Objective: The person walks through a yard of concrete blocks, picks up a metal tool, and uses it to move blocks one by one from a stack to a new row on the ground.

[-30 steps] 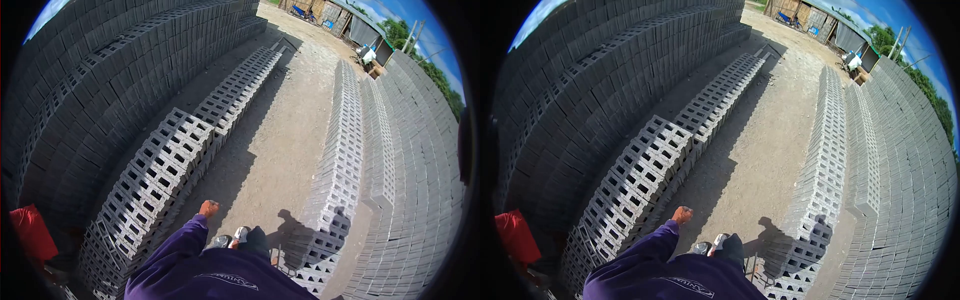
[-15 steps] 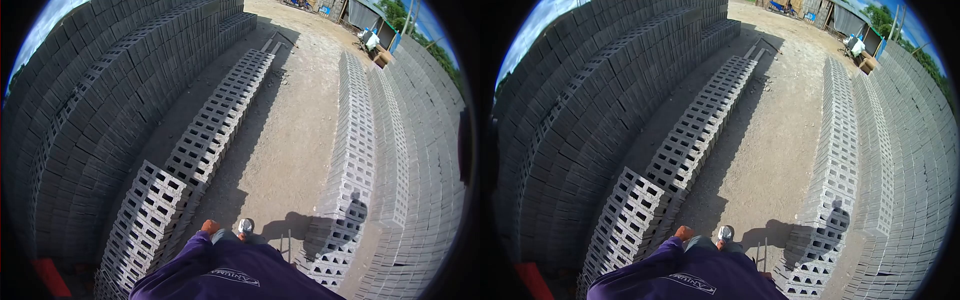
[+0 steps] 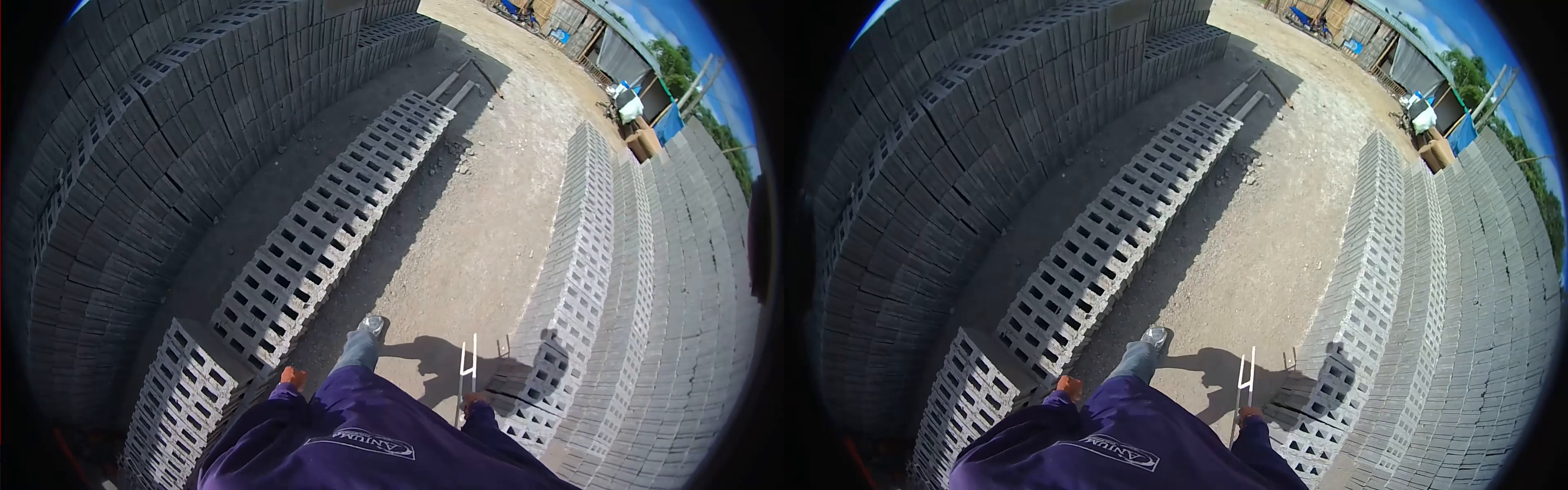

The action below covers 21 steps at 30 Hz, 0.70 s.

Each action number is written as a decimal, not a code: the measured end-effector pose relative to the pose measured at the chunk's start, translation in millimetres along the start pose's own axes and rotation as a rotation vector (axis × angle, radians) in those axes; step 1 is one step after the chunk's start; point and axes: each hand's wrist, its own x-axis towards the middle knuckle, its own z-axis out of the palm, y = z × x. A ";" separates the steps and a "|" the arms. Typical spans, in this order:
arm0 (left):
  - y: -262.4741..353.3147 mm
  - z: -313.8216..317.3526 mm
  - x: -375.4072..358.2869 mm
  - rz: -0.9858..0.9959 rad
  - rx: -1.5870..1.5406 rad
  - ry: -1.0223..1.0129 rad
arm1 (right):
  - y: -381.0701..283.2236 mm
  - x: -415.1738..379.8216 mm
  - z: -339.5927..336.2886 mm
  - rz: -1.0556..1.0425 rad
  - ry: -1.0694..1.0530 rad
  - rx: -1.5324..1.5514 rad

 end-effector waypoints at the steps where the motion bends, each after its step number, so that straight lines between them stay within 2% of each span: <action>1: 46.3 -4.5 -7.3 0.029 0.027 -0.009 | -1.9 -7.6 -14.6 -0.127 -0.134 -0.098; 2: 113.6 -16.1 -18.9 0.062 0.057 -0.011 | -9.6 -15.9 -28.9 -0.258 -0.270 -0.185; 3: 162.3 -14.9 -13.0 0.133 0.024 -0.002 | 32.6 55.5 57.8 -0.223 -0.108 -0.199; 5: 250.6 8.6 22.1 0.370 -0.178 0.159 | -12.8 -0.8 2.1 0.146 -0.119 0.283; 6: 311.4 4.0 16.9 0.431 -0.071 0.080 | -29.5 -7.3 -27.7 0.225 -0.097 0.396; 7: 384.1 -10.4 0.4 0.492 0.028 0.000 | -40.3 -1.5 -55.4 0.253 -0.071 0.459; 9: 482.2 4.6 30.4 0.744 0.071 0.036 | -59.4 22.8 -111.3 0.271 -0.035 0.542; 10: 531.0 6.0 33.5 0.744 0.081 -0.010 | -65.8 36.7 -137.6 0.269 -0.025 0.565; 11: 576.4 6.3 27.6 0.787 0.081 0.049 | -71.6 53.0 -160.8 0.267 -0.014 0.584; 12: 612.4 17.0 58.0 0.943 0.198 0.070 | -75.4 71.5 -184.1 0.266 -0.009 0.600; 14: 689.3 22.5 46.8 0.709 0.185 0.013 | -77.2 113.5 -226.8 0.264 -0.013 0.604; 17: 759.0 58.2 86.4 0.620 0.236 -0.042 | -69.9 184.1 -304.3 0.241 -0.043 0.546; 18: 792.1 69.2 87.8 0.630 0.226 -0.020 | -65.5 209.2 -330.8 0.231 -0.057 0.512; 20: 809.1 82.8 79.4 0.536 0.243 0.121 | -48.7 257.1 -382.9 0.191 -0.099 0.394; 21: 828.9 79.4 71.2 0.522 0.250 0.126 | -34.4 288.7 -411.1 0.162 -0.116 0.315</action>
